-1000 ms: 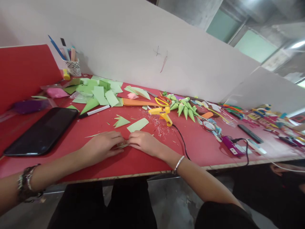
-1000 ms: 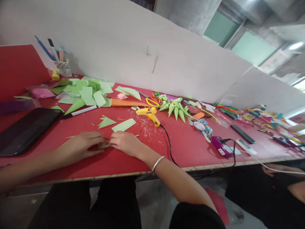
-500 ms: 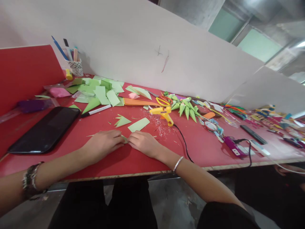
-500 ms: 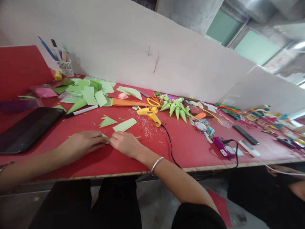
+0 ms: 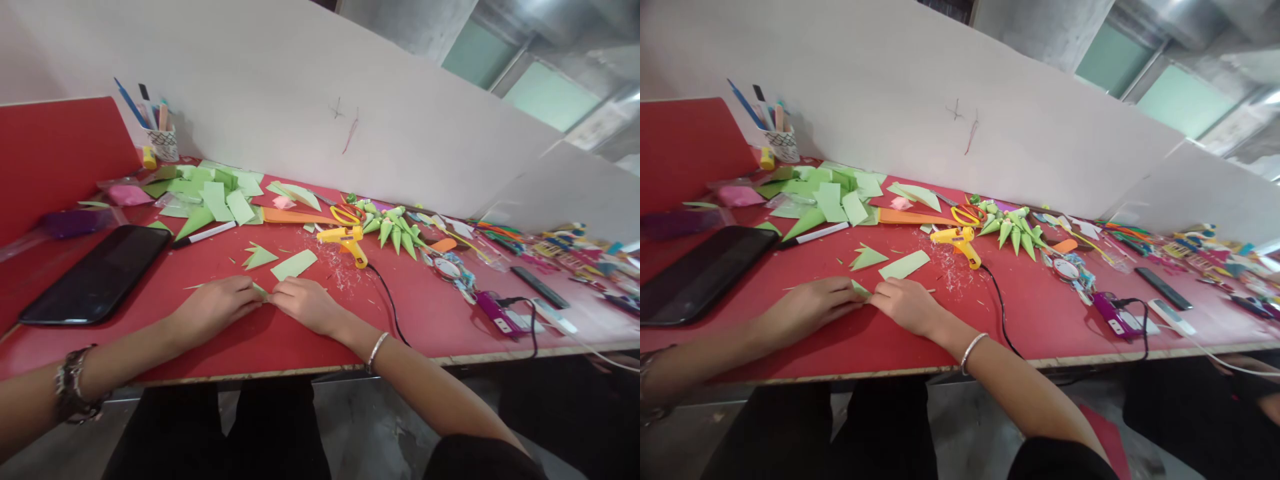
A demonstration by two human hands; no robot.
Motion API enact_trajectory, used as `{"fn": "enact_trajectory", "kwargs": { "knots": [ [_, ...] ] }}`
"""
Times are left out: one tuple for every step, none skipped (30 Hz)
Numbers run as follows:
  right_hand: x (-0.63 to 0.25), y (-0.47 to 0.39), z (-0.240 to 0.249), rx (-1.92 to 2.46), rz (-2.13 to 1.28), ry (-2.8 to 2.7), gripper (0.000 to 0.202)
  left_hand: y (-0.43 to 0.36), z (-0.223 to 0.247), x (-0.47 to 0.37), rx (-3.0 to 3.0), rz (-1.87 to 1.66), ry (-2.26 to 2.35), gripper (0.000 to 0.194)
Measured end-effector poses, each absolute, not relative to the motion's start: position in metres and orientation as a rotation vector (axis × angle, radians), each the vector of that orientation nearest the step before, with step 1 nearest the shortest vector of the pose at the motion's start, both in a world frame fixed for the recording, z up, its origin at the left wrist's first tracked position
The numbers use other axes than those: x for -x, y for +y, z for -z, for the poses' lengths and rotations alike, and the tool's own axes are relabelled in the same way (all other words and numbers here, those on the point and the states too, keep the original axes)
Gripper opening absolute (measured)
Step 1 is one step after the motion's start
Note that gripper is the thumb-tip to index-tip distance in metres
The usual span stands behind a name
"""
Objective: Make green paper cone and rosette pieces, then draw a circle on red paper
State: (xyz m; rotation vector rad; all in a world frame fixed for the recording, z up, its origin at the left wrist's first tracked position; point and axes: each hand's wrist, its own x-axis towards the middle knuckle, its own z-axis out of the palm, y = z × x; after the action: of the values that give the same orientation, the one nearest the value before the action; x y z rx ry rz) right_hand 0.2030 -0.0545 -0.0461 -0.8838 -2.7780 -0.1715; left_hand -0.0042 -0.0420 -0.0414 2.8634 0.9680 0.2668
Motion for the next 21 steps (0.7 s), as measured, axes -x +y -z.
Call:
{"fn": "enact_trajectory", "kwargs": {
  "knots": [
    [-0.202, -0.054, 0.047, 0.88, 0.184, -2.781, 0.024, -0.042, 0.043, 0.004, -2.862, -0.29, 0.955, 0.03],
    [-0.202, -0.054, 0.047, 0.879, 0.193, -2.781, 0.025, -0.042, 0.044, 0.005, -2.861, -0.313, 0.945, 0.029],
    [-0.201, -0.054, 0.047, 0.88, 0.191, -2.777, 0.026, -0.042, 0.044, 0.004, -2.86, -0.338, 0.939, 0.029],
    [-0.201, -0.054, 0.047, 0.886, 0.176, -2.767, 0.026, -0.042, 0.044, 0.004, -2.859, -0.357, 0.937, 0.028],
    [-0.2, -0.054, 0.047, 0.897, 0.149, -2.755, 0.026, -0.042, 0.044, 0.003, -2.859, -0.367, 0.943, 0.027],
    [-0.2, -0.054, 0.046, 0.911, 0.111, -2.743, 0.026, -0.042, 0.043, 0.003, -2.859, -0.373, 0.953, 0.027],
    [-0.199, -0.053, 0.045, 0.93, 0.067, -2.732, 0.025, -0.042, 0.043, 0.002, -2.856, -0.379, 0.969, 0.026],
    [-0.199, -0.053, 0.043, 0.955, 0.017, -2.722, 0.024, -0.042, 0.042, 0.001, -2.847, -0.385, 0.985, 0.026],
    [-0.198, -0.053, 0.042, 0.984, -0.037, -2.709, 0.023, -0.042, 0.042, 0.001, -2.829, -0.402, 0.996, 0.025],
    [-0.198, -0.052, 0.04, 1.007, -0.094, -2.693, 0.022, -0.041, 0.042, 0.0, -2.795, -0.427, 1.006, 0.024],
    [-0.198, -0.052, 0.039, 1.022, -0.158, -2.674, 0.02, -0.041, 0.042, 0.0, -2.747, -0.463, 1.019, 0.024],
    [-0.197, -0.051, 0.038, 1.029, -0.226, -2.651, 0.019, -0.04, 0.043, 0.0, -2.688, -0.497, 1.033, 0.023],
    [-0.197, -0.051, 0.037, 1.037, -0.293, -2.623, 0.017, -0.04, 0.043, -0.001, -2.624, -0.522, 1.052, 0.023],
    [-0.197, -0.05, 0.037, 1.047, -0.353, -2.592, 0.015, -0.04, 0.044, -0.001, -2.561, -0.533, 1.074, 0.022],
    [-0.197, -0.049, 0.037, 1.063, -0.402, -2.563, 0.014, -0.04, 0.044, -0.001, -2.504, -0.528, 1.102, 0.021],
    [-0.197, -0.049, 0.037, 1.084, -0.441, -2.536, 0.012, -0.041, 0.044, -0.002, -2.46, -0.511, 1.13, 0.02],
    [-0.196, -0.048, 0.037, 1.107, -0.472, -2.511, 0.011, -0.041, 0.044, -0.002, -2.432, -0.492, 1.156, 0.019],
    [-0.196, -0.048, 0.037, 1.123, -0.495, -2.493, 0.01, -0.042, 0.044, -0.002, -2.422, -0.475, 1.178, 0.019],
    [-0.196, -0.047, 0.037, 1.133, -0.513, -2.48, 0.009, -0.043, 0.044, -0.002, -2.429, -0.468, 1.197, 0.02],
    [-0.195, -0.047, 0.036, 1.134, -0.527, -2.474, 0.009, -0.044, 0.044, -0.001, -2.455, -0.473, 1.211, 0.02],
    [-0.195, -0.046, 0.036, 1.133, -0.535, -2.472, 0.01, -0.045, 0.044, -0.001, -2.495, -0.486, 1.22, 0.021]
  ]
}}
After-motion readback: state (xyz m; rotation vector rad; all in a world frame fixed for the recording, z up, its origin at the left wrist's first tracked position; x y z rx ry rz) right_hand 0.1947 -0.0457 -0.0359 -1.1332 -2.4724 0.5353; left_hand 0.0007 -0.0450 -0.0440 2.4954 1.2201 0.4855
